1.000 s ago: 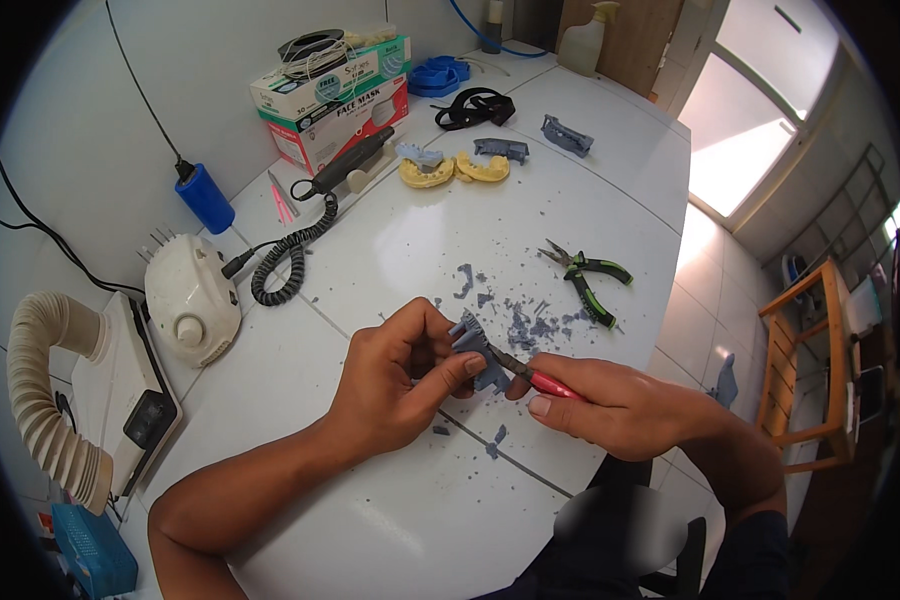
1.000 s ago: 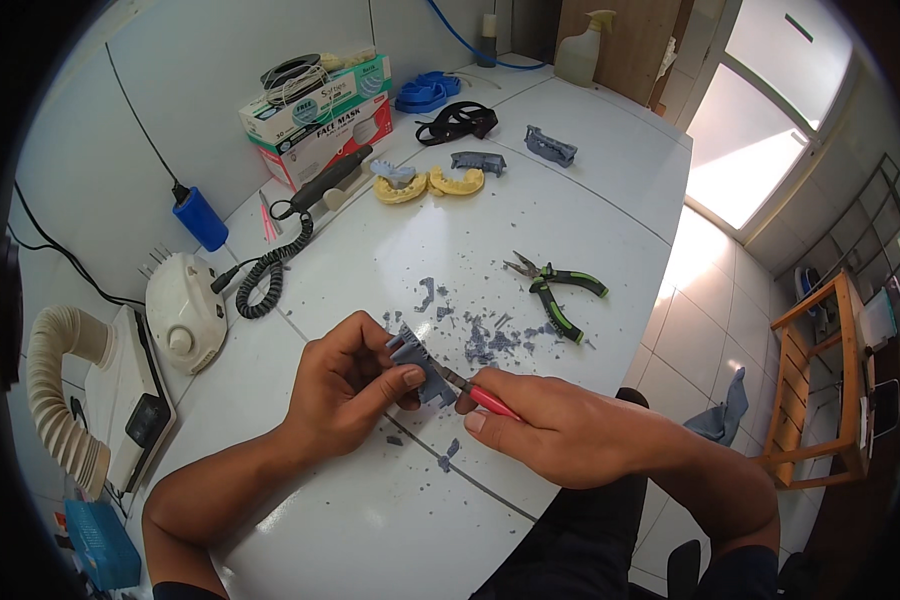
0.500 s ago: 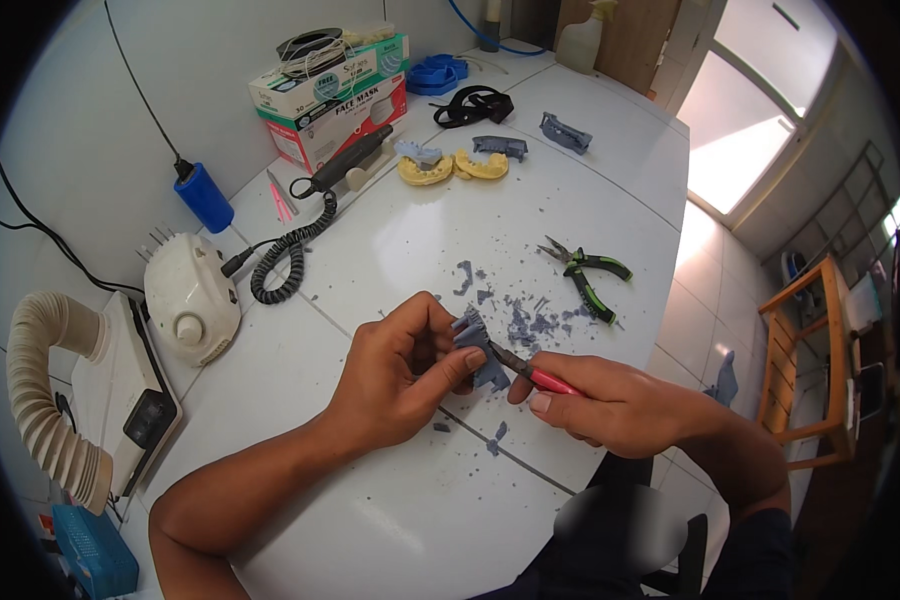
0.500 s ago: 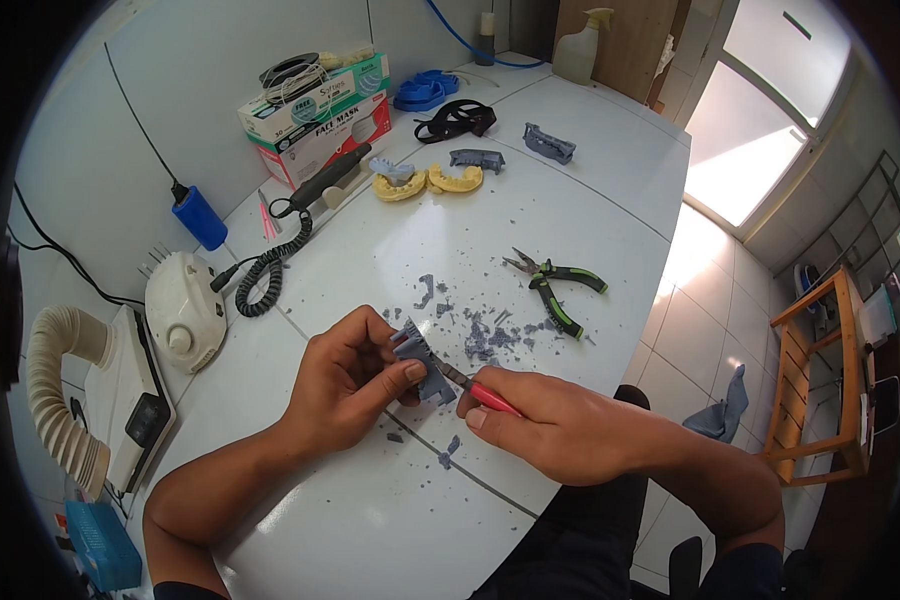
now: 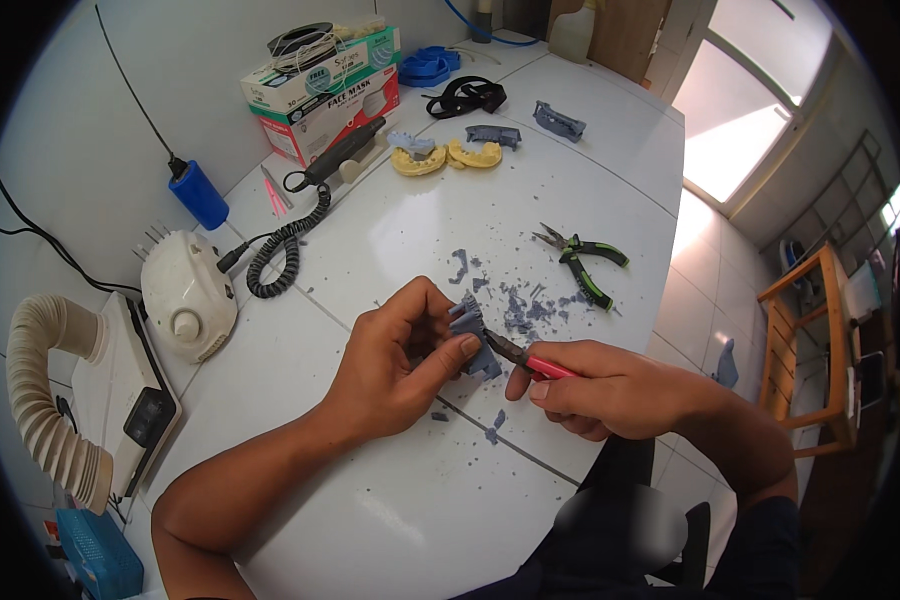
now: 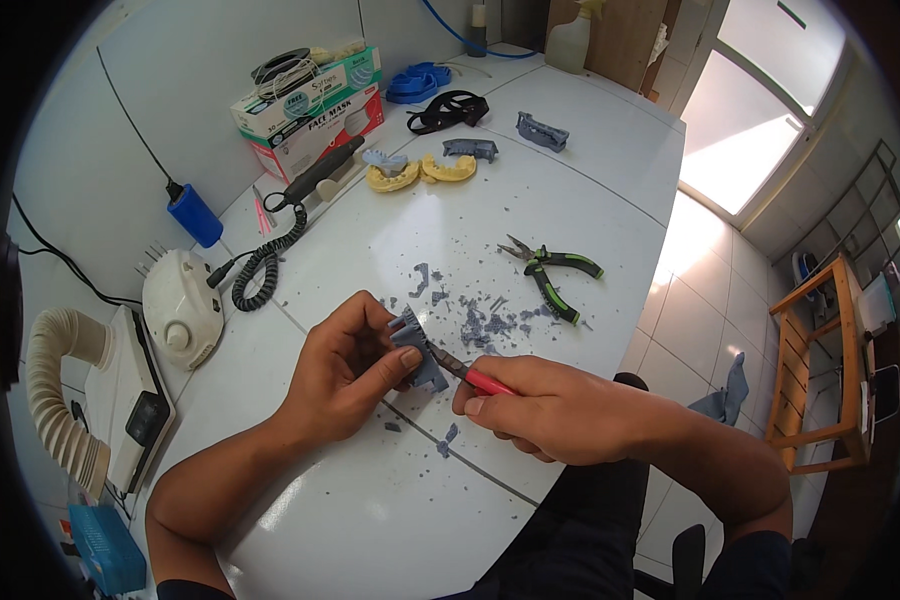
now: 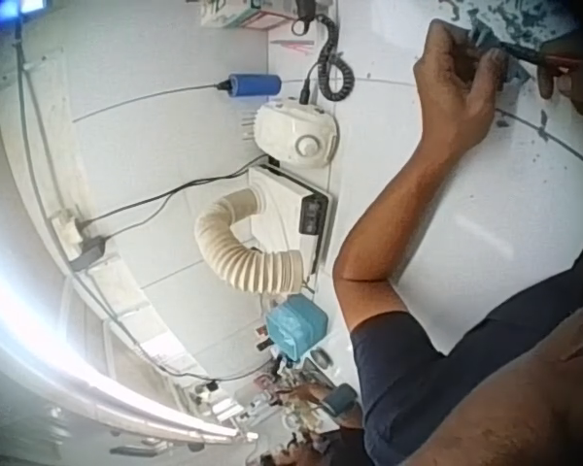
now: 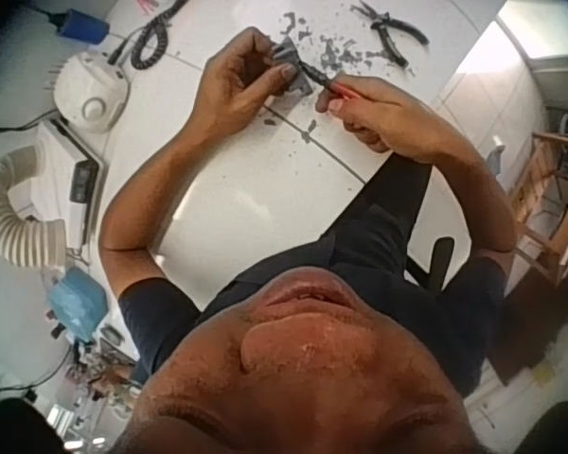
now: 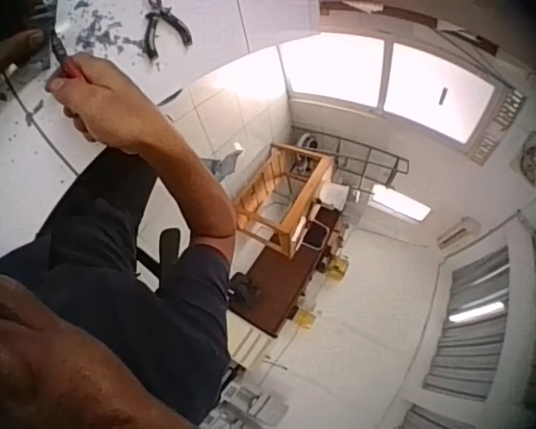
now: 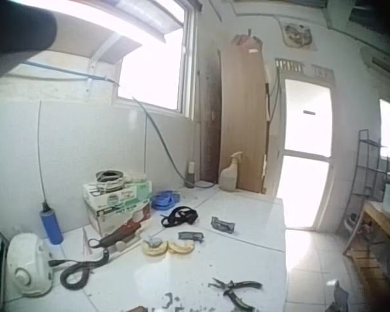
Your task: The recorder uses pliers to trim and adjust a dental prosthesis at a lab bench.
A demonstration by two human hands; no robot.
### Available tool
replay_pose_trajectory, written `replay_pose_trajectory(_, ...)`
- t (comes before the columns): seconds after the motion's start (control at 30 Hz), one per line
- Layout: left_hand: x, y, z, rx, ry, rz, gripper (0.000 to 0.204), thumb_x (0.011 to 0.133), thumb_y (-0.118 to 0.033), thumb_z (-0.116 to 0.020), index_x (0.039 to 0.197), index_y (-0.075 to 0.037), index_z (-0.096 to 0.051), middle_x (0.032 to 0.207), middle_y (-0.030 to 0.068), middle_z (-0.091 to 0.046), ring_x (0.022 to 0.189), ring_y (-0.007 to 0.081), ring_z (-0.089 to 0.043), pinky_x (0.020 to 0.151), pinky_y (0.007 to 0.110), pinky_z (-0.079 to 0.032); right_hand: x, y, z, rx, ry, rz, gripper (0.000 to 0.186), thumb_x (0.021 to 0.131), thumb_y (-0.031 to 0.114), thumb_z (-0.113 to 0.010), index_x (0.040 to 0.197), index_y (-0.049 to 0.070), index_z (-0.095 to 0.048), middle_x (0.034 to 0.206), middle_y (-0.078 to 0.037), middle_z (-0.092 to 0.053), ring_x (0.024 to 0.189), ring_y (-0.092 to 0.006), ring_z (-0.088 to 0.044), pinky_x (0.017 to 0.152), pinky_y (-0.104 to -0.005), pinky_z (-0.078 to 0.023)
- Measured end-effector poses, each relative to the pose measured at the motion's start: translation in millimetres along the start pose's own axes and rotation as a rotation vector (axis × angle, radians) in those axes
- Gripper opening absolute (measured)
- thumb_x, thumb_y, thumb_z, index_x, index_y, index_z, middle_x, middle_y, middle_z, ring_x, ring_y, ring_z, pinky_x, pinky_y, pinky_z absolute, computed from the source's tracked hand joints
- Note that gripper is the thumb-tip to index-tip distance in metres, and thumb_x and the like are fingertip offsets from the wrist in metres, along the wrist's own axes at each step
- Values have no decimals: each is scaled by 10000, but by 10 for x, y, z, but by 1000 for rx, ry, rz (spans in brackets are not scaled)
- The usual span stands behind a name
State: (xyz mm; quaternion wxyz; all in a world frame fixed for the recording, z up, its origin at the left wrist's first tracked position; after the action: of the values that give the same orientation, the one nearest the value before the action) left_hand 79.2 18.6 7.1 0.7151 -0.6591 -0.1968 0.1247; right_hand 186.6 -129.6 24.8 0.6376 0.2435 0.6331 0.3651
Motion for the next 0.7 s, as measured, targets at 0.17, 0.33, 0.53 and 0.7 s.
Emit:
replay_pose_trajectory(0.17, 16, 33, 5, 50, 17, -23, 229, 1014, -96, -731, 978, -42, -511, 833, 10, -614, 786, 54, -600, 677, 247, -492, -39, -23, -18, 228, 91, -77, 357, 1118, 300, -517, 1329, 19, -578, 792, 43, -394, 644, -66, -351, 557, -240, -342)
replay_pose_trajectory(0.33, 1, -20, -5, 58, 24, -40, 205, 1005, -88, -736, 987, -38, -538, 843, 10, -613, 776, 62, -596, 690, 251, -477, -53, -67, 24, 303, 156, -115, 387, 1117, 296, -526, 1367, 4, -569, 800, 46, -385, 639, -54, -321, 542, -236, -316)
replay_pose_trajectory(0.53, 7, -17, -24, 12, 58, -18, 187, 1011, -95, -728, 1015, -40, -549, 889, 6, -607, 787, 62, -588, 708, 252, -481, -54, -59, 36, -86, 38, 28, 406, 1111, 360, -520, 1327, 22, -584, 855, -30, -527, 745, -144, -488, 698, -321, -445)
replay_pose_trajectory(0.7, 7, 14, 4, -96, 78, 116, 169, 1037, -118, -695, 1039, -53, -538, 918, 6, -623, 789, 63, -626, 670, 236, -515, -50, 40, -3, -190, -69, 158, 381, 1114, 366, -491, 1287, 38, -581, 990, -174, -665, 903, -282, -620, 875, -408, -480)
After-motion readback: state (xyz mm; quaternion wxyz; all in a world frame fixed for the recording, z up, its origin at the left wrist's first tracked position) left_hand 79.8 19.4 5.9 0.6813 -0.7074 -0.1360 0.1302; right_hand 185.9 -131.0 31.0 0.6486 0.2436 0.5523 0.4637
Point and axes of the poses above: each hand's wrist, its own x-axis towards the middle knuckle, its own z-axis out of the back of the hand, y = z × x, the point moved 8 cm from there along x, towards the middle knuckle
